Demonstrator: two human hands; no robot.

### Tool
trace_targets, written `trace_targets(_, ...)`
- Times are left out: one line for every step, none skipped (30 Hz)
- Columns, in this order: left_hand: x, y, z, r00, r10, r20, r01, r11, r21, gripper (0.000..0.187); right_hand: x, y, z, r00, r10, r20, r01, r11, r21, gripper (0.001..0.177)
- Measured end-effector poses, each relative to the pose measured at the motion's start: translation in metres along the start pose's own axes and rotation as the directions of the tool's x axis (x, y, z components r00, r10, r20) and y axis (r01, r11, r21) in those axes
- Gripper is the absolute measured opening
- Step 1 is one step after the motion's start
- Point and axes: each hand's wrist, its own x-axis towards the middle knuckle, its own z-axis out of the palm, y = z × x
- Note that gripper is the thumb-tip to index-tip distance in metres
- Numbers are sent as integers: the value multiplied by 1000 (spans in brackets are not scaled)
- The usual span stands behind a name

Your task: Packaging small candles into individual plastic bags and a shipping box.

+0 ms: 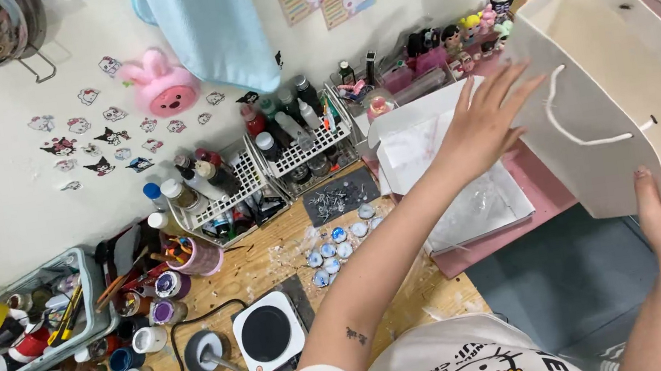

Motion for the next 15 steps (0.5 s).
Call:
trace_targets(-12,-3,5,1000,-3,-3,3,1000,-1,87,-1,9,4,1000,-3,3,3,1000,-1,56)
trace_targets(-27,-7,8,998,-29,49,31,999,-42,79,-3,17,10,1000,9,-12,-9,999,-42,57)
trace_targets(-41,-11,12,993,-54,102,62,995,-82,70,-6,25,15,999,19,-27,-21,996,-84,59)
trace_targets(-60,-15,9,993,-63,102,71,994,-79,70,-5,28,21,1000,19,-19,-20,997,-80,59)
trace_targets(-79,-19,7,981,-118,157,134,987,-93,60,-4,30,27,1000,-16,-26,12,987,-162,60)
trace_targets(-97,-25,3,963,-170,210,195,975,-103,50,-3,32,34,998,-54,-33,45,970,-241,62)
trace_targets(-115,-33,-3,962,-177,208,201,975,-99,50,1,36,41,998,-57,-28,48,971,-236,62)
trace_targets(-136,-39,-9,938,-246,244,280,953,-117,44,1,40,47,1000,-15,-4,14,973,-231,66)
trace_targets(-158,-45,-15,907,-312,281,359,924,-133,39,1,43,52,999,25,21,-20,974,-226,71)
trace_targets(-179,-50,-21,906,-320,278,365,922,-131,39,10,28,55,999,22,29,-15,975,-223,71)
trace_targets(-201,-54,-28,870,-397,292,442,890,-108,38,18,12,57,992,125,15,-124,990,-60,71)
trace_targets(-221,-60,-36,830,-468,303,512,855,-84,37,28,-4,60,973,228,21,-229,966,116,72)
trace_targets(-237,-60,-38,829,-472,298,515,853,-82,37,21,22,65,974,225,25,-226,967,119,72)
trace_targets(-254,-59,-41,788,-538,298,580,811,-70,38,13,47,70,992,124,16,-123,989,-77,85)
trace_targets(-272,-58,-43,743,-600,298,641,765,-59,39,4,73,75,999,21,29,-12,965,-262,97)
